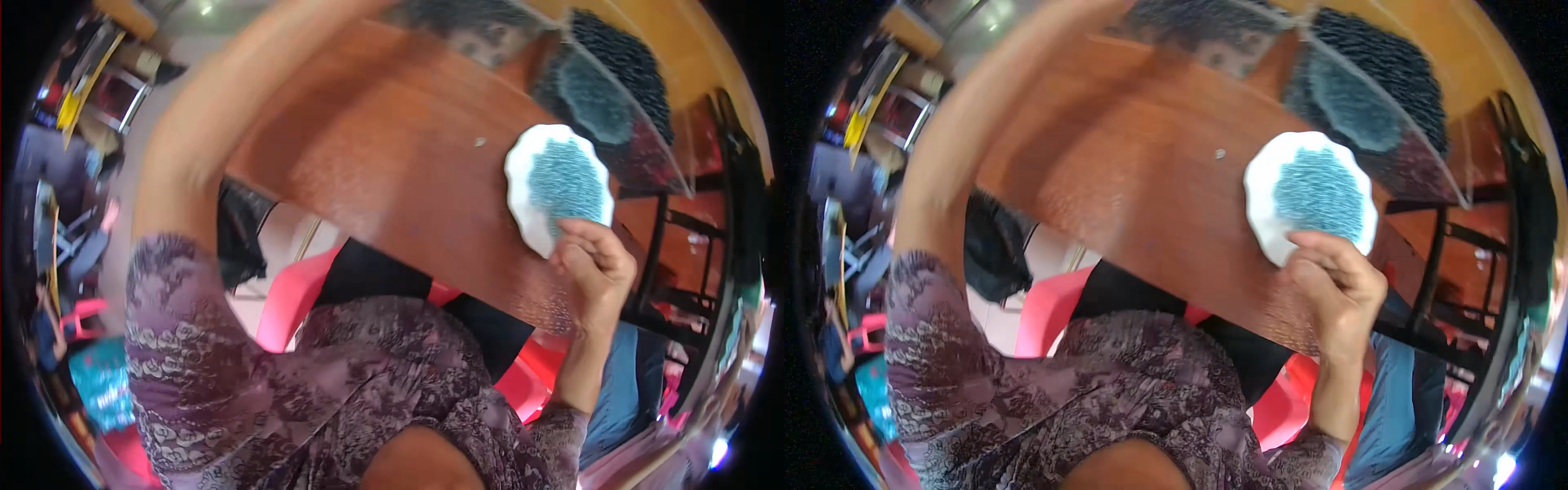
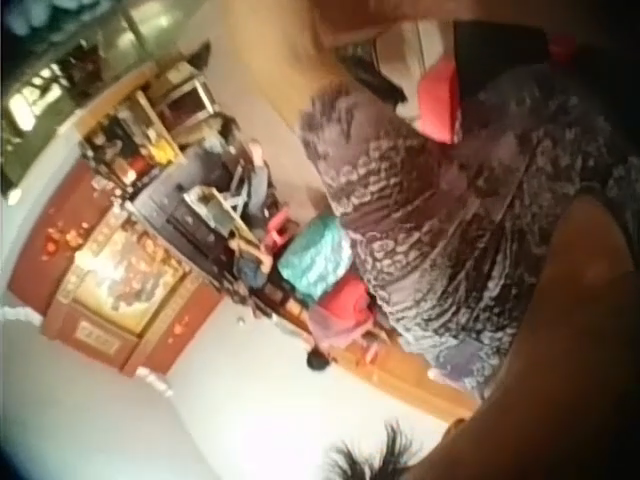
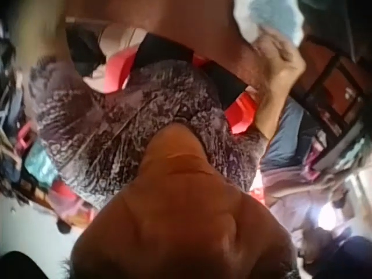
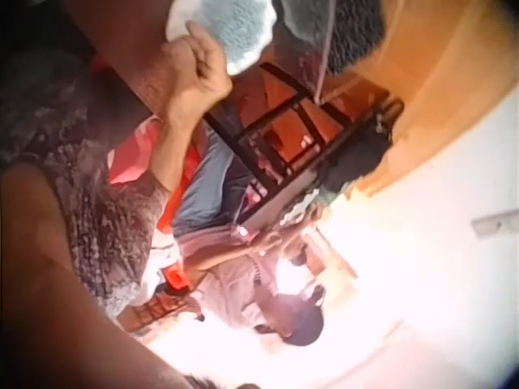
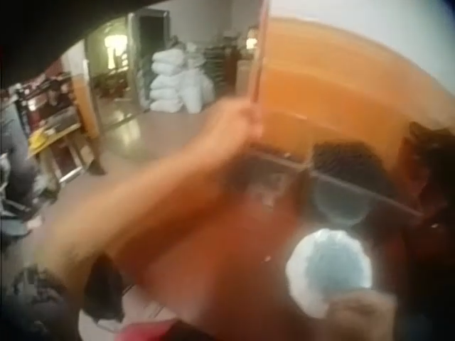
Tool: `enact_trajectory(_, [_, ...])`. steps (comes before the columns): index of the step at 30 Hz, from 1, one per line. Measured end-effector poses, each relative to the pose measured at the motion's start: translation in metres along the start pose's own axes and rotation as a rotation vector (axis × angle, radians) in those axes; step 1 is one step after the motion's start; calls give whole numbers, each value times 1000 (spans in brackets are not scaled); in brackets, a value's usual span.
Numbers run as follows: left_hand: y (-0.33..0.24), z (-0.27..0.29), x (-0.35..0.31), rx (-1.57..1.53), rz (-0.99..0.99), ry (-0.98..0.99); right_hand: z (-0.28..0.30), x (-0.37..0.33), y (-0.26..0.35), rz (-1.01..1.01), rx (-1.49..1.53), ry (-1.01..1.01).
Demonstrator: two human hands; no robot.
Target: Insert small blue beads into black plastic ring components at a workbench.
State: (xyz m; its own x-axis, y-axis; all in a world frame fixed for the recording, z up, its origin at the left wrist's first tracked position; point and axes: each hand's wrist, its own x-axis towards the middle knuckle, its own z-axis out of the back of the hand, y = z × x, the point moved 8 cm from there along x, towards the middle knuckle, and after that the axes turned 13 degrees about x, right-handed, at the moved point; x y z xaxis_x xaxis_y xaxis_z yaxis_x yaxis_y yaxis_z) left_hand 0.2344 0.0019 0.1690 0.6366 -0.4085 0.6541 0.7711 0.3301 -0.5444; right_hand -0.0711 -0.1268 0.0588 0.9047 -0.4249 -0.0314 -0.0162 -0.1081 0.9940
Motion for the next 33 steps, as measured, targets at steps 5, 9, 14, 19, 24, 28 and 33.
enact_trajectory(5, [39,-30,48,578,-32,62,13,3,-9,29,2,-62])
enact_trajectory(9, [26,22,-5,580,-240,-221,3,2,-14,24,40,25])
enact_trajectory(14, [-26,69,-121,373,-529,-170,-12,-5,-10,65,0,15])
enact_trajectory(19, [-92,66,-266,-101,-525,213,-42,-10,-8,112,-46,92])
enact_trajectory(24, [-140,132,-281,-347,-509,-206,-72,-22,0,120,-135,152])
enact_trajectory(28, [-142,173,-282,-491,-431,-424,-91,-38,13,120,-211,96])
enact_trajectory(33, [-134,223,-320,-465,-468,-304,-123,-47,8,127,-294,193])
